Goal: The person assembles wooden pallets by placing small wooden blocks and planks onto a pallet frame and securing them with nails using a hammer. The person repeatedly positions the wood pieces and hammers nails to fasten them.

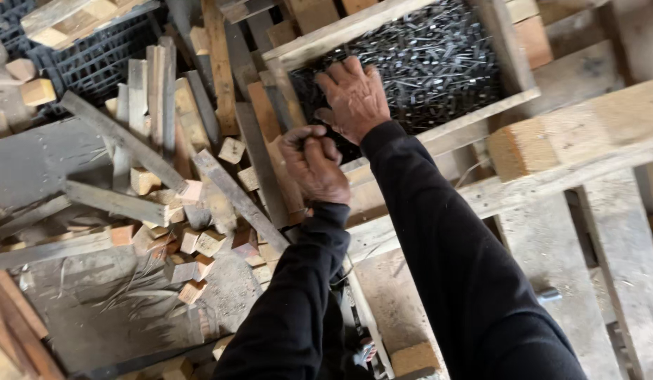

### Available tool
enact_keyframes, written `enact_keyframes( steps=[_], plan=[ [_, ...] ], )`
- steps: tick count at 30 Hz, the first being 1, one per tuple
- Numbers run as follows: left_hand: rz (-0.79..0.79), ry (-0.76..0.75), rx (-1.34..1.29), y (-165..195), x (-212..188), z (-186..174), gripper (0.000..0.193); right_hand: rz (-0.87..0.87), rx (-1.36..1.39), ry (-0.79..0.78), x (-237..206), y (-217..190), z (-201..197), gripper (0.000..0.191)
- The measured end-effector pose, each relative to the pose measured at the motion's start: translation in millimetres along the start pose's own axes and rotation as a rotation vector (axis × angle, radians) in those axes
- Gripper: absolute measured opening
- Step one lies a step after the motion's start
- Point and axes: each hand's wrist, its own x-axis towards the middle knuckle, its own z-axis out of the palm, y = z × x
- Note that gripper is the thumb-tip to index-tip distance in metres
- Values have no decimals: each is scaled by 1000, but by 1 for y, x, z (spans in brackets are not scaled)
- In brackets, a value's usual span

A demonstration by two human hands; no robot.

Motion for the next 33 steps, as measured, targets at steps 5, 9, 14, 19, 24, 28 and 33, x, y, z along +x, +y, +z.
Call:
enact_keyframes(
  steps=[5,9,14,19,24,28,33],
  plan=[
    [30,12,35,-3,-1,0,13,144,-93,-40,17,-19,23,55],
    [23,10,-13,-3,2,4,12,83,-155,-142,22,-12,31,31],
    [-2,14,23,-5,0,6,11,95,-139,-164,24,-11,31,27],
    [-58,70,-40,-11,1,3,11,-22,-166,-198,17,-19,15,40],
    [45,66,-66,-22,10,-2,13,-135,-198,-260,18,-24,2,48],
    [77,71,-51,-33,12,-8,14,-168,-304,-183,18,-31,1,34],
    [93,64,-119,-38,12,-8,13,-275,-135,-142,-3,-19,-9,10]
  ],
)
